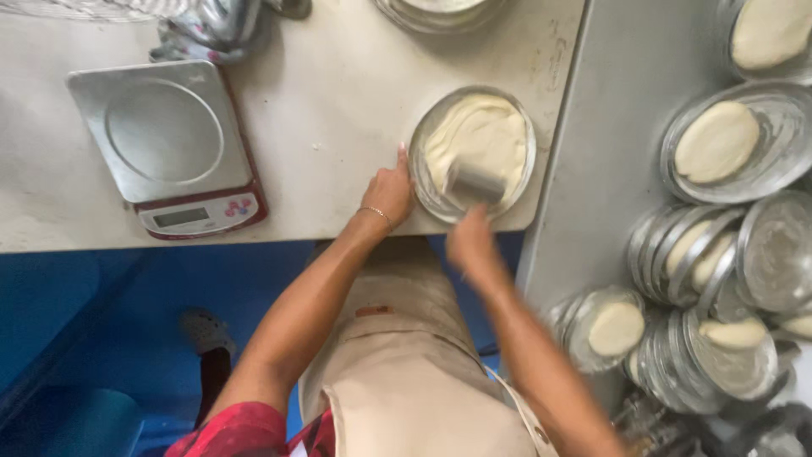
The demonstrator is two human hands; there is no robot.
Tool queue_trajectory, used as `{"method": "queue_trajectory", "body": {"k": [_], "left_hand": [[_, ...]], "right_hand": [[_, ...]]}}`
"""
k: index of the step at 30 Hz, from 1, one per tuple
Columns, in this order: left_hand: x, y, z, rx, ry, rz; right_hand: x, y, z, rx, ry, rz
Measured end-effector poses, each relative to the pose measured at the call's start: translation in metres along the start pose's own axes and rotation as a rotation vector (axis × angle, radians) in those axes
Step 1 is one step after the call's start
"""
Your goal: The person uses a roller to flatten small portions of dough in metal pans, transfers them between stacks, and presses some dough by hand.
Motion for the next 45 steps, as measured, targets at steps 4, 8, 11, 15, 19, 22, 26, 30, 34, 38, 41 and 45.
{"method": "queue_trajectory", "body": {"k": [4, 8, 11, 15, 19, 22, 26, 30, 34, 38, 41, 45], "left_hand": [[0.014, 0.023, -0.032, 0.298, -0.264, -0.028], [-0.003, -0.001, 0.003, 0.318, -0.181, 0.091], [-0.024, -0.004, 0.018, 0.246, -0.058, 0.047], [0.008, 0.044, -0.016, 0.350, -0.331, 0.077], [0.041, 0.063, -0.003, 0.365, -0.529, -0.025], [-0.007, 0.042, 0.013, -0.044, -0.018, 0.066], [0.036, 0.074, -0.023, 0.218, -0.531, -0.024], [0.040, 0.077, -0.038, 0.175, -0.539, -0.108], [0.006, 0.080, -0.005, -0.072, -0.203, 0.087], [0.033, 0.106, -0.022, 0.065, -0.438, 0.183], [0.023, 0.101, -0.035, -0.006, -0.510, 0.091], [0.030, 0.111, -0.032, 0.150, -0.592, 0.036]], "right_hand": [[0.024, -0.006, 0.029, -0.319, -0.090, -0.184], [0.059, 0.049, -0.023, -0.026, -0.022, -0.015], [0.018, 0.002, 0.002, 0.015, 0.024, -0.073], [0.041, -0.021, 0.043, -0.190, -0.116, -0.292], [0.041, 0.003, -0.016, 0.157, -0.169, -0.278], [0.002, -0.008, -0.009, 0.315, -0.295, -0.323], [-0.006, 0.029, -0.004, 0.133, -0.393, -0.509], [-0.039, 0.019, 0.014, -0.134, -0.473, -0.739], [-0.091, 0.015, -0.010, 0.159, -0.444, -0.510], [-0.120, 0.020, 0.008, 0.116, -0.451, -0.555], [-0.089, 0.011, 0.029, 0.099, -0.514, -0.577], [-0.056, -0.041, 0.041, 0.238, -0.475, -0.438]]}}
Point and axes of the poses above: each hand's wrist, its own z-axis away from the middle knuckle, its own y-axis out of the back of the hand, x = y × z, the point moved 8 cm from there along -z, towards the middle knuckle, and after that the axes turned 9 degrees about y, right-handed, at the moved point
